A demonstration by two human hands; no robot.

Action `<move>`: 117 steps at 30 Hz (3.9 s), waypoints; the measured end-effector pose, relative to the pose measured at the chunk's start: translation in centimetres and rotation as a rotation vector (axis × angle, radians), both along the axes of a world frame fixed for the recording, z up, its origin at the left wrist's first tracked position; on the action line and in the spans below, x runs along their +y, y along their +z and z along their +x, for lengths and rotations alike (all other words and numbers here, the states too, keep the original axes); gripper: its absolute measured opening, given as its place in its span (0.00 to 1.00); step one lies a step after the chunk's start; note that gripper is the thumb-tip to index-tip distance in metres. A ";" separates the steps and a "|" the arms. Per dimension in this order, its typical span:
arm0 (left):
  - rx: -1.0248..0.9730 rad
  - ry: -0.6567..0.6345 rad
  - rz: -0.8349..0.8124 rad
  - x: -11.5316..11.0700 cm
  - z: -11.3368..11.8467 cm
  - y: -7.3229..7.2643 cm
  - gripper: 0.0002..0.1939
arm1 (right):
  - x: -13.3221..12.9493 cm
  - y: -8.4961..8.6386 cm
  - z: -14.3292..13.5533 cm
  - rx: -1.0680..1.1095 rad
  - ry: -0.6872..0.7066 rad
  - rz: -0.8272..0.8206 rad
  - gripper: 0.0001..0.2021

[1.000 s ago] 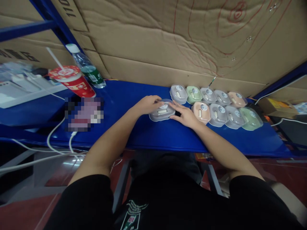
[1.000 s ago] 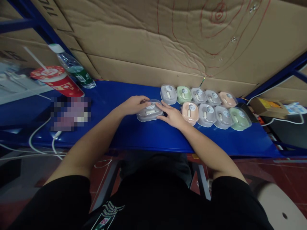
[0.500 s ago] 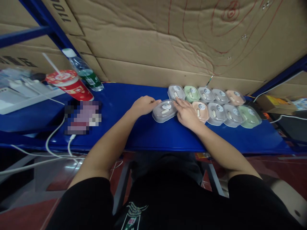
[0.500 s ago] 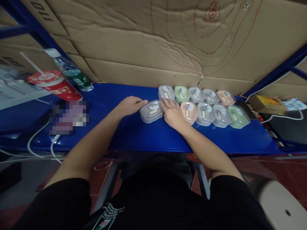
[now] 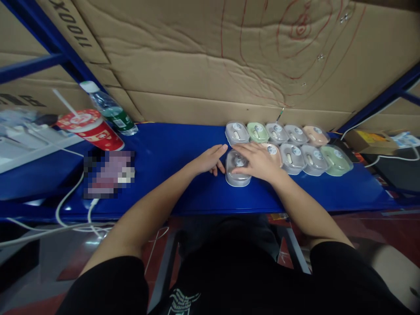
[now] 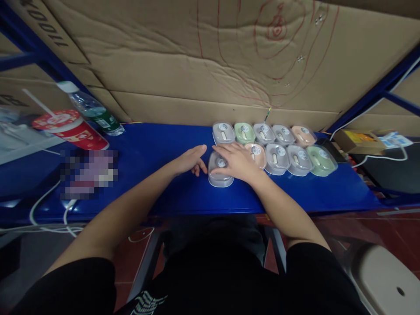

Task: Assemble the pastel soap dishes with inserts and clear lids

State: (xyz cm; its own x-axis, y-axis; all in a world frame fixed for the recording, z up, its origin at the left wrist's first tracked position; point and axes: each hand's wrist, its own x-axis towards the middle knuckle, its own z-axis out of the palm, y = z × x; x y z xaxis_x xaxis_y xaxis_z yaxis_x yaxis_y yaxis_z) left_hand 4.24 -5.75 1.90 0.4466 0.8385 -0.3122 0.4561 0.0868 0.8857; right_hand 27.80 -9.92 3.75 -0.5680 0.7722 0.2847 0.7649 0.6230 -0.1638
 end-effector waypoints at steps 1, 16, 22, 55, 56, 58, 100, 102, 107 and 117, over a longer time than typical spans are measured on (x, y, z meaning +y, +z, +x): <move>-0.022 0.005 -0.001 0.0 0.0 -0.2 0.45 | 0.1 0.2 0.4 0.001 -0.050 0.018 0.41; 0.254 -0.149 0.497 0.8 0.1 -3.0 0.32 | 1.1 -0.9 1.5 0.086 -0.047 0.016 0.25; 0.352 -0.198 0.503 0.3 0.5 -2.4 0.27 | 0.6 -0.9 1.5 0.025 -0.052 0.014 0.27; 0.350 -0.333 0.661 1.2 -0.1 -3.0 0.27 | 0.6 -0.9 1.6 -0.061 -0.011 0.019 0.29; 0.347 -0.339 0.662 1.1 -0.2 -2.9 0.27 | 0.6 -0.9 1.5 -0.059 -0.007 0.019 0.29; 0.334 -0.357 0.664 0.9 -0.4 -2.7 0.28 | 0.6 -0.9 1.5 -0.059 -0.001 0.017 0.29; 0.332 -0.412 0.660 0.5 -1.1 -1.7 0.29 | -0.1 -0.6 0.9 -0.101 -0.048 -0.021 0.29; 0.334 -0.415 0.658 0.6 -1.1 -1.7 0.29 | -0.1 -0.6 0.9 -0.100 -0.044 -0.014 0.30; 0.337 -0.421 0.655 0.6 -1.2 -1.8 0.29 | 0.0 -0.8 1.0 -0.104 -0.042 0.009 0.29; 0.345 -0.426 0.646 0.6 -1.1 -1.7 0.29 | -0.1 -0.6 1.0 -0.094 -0.044 -0.012 0.29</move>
